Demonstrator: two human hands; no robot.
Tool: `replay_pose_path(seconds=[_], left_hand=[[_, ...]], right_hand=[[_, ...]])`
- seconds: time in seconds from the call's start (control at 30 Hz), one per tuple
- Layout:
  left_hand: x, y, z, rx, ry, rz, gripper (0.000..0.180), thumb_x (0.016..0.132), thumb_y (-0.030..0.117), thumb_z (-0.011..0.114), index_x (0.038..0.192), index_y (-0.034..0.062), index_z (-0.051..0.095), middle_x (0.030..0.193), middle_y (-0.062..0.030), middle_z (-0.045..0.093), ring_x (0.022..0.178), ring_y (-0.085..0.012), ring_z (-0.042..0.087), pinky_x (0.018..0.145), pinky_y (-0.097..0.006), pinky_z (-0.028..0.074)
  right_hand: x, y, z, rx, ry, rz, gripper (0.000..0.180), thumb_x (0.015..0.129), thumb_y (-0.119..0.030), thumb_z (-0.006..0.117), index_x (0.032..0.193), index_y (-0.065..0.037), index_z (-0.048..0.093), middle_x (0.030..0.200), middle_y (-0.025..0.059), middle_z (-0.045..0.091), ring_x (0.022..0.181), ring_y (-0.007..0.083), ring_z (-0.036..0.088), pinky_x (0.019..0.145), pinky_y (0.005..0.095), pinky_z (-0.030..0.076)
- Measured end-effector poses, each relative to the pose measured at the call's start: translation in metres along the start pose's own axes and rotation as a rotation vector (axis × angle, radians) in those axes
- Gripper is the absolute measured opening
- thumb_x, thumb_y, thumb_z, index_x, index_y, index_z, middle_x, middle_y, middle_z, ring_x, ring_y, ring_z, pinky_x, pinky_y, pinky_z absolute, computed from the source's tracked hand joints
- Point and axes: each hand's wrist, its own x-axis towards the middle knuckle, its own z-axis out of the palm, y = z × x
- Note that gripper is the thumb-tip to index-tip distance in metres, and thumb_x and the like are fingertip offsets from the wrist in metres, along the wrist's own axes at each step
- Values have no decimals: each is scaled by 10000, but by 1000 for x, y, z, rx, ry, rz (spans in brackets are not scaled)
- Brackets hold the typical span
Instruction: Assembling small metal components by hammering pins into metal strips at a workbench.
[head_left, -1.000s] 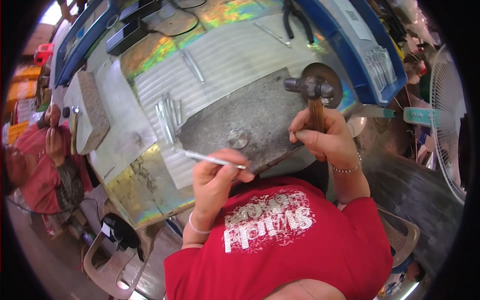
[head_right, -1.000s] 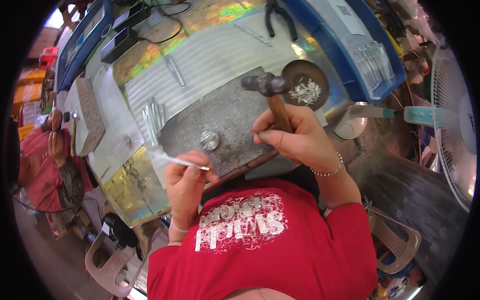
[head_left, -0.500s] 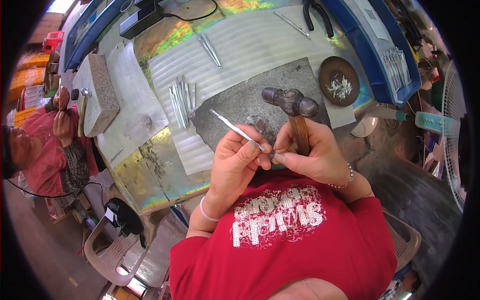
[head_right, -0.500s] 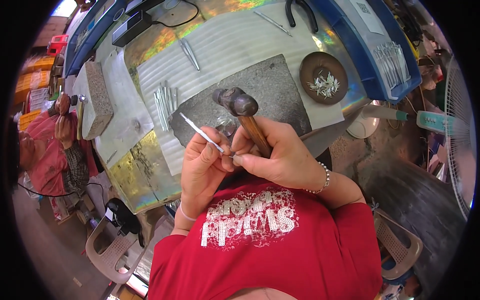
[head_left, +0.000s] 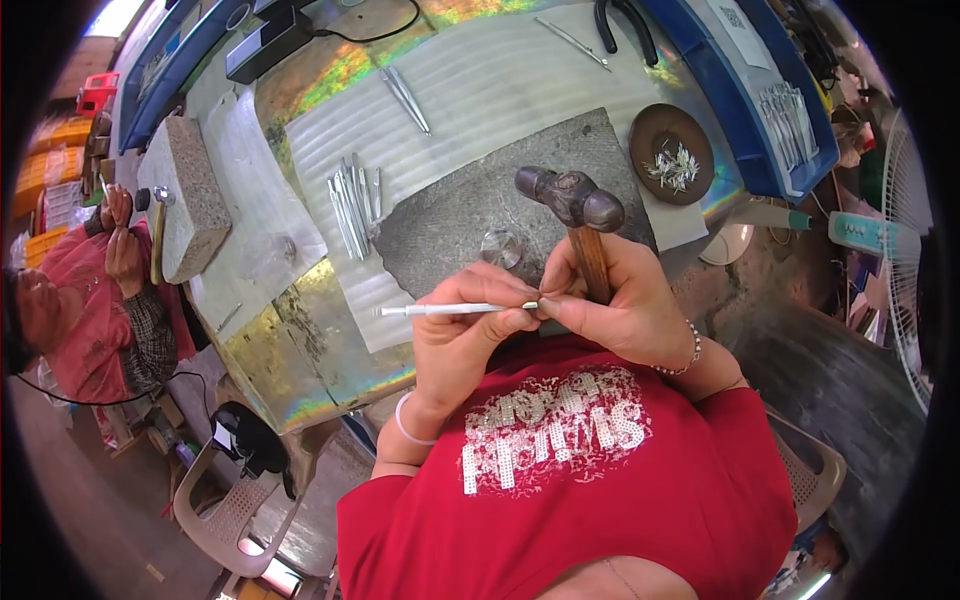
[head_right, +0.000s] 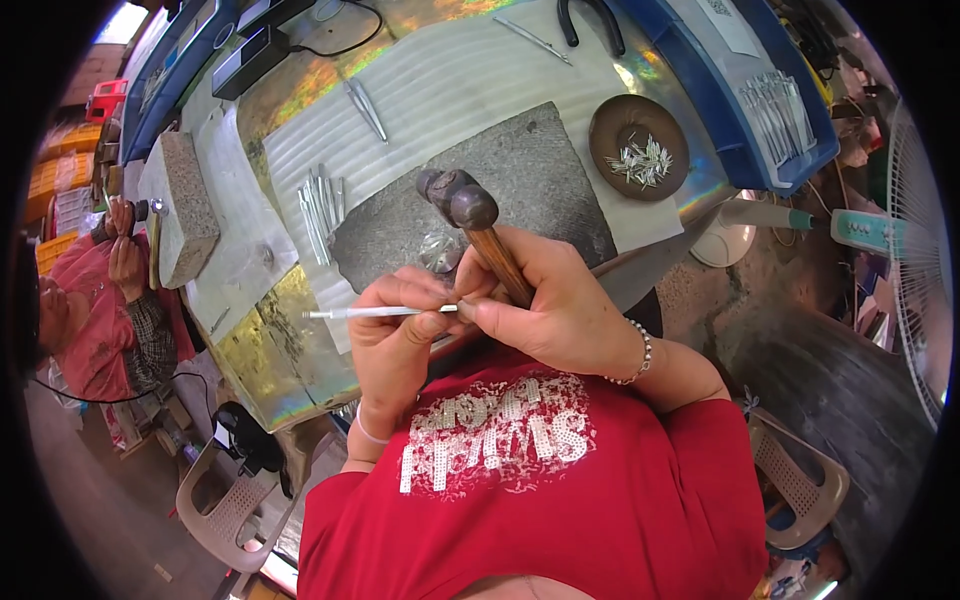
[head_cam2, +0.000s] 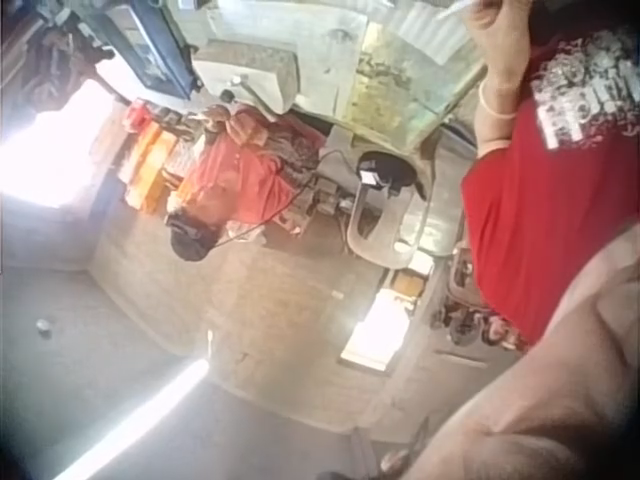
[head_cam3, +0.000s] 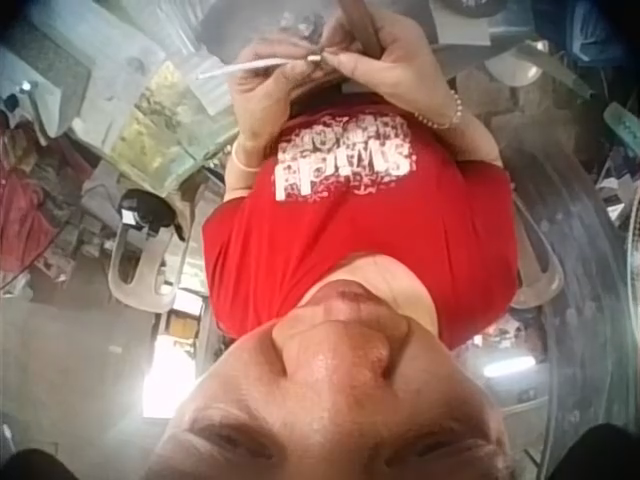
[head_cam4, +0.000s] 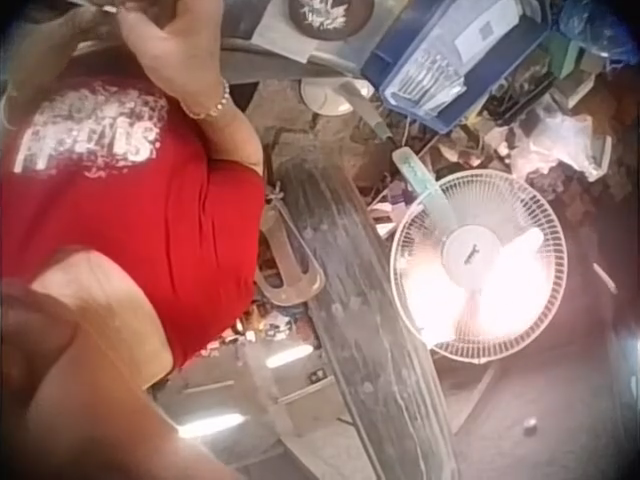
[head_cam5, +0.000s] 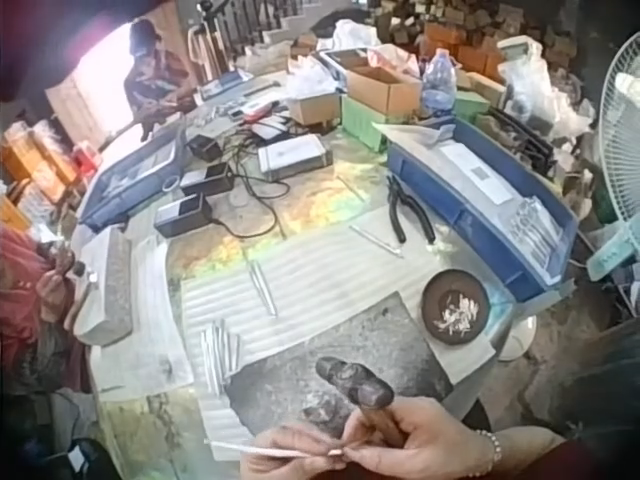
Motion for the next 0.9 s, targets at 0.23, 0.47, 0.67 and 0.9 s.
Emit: replay_pose_path(seconds=[0.23, 0.47, 0.67, 0.9], left_hand=[[-2, -3, -8, -327, 25, -120, 153, 894, 117, 592, 976, -3, 544, 951, -165, 611, 719, -179, 617, 658, -263, 515], [-2, -3, -18, -291, 103, -62, 116, 927, 105, 537, 998, 13, 531, 963, -154, 618, 700, -163, 612, 647, -250, 513], [1, 5, -25, -81, 110, 35, 85, 920, 68, 534, 983, 10, 525, 957, -146, 611, 664, -143, 602, 629, -242, 505], [8, 11, -23, 267, 117, 68, 71, 898, -1, 535, 968, -10, 547, 927, -119, 607, 662, -118, 590, 621, -216, 482]], right_hand=[[7, -5, -1, 187, -41, 117, 125, 893, -117, 578, 957, -9, 571, 773, 11, 606, 710, 43, 532, 590, 186, 407], [15, 19, 0, -287, 185, -174, 213, 855, -97, 608, 1037, 8, 577, 765, 12, 609, 636, 53, 523, 565, 220, 418], [28, 16, 0, -453, 66, -80, 306, 836, -37, 598, 1134, 12, 545, 827, -6, 569, 686, 23, 486, 603, 175, 389], [17, 18, -5, -97, 177, -105, 275, 905, -108, 543, 1160, -19, 493, 836, 20, 547, 614, 37, 457, 553, 186, 375]])
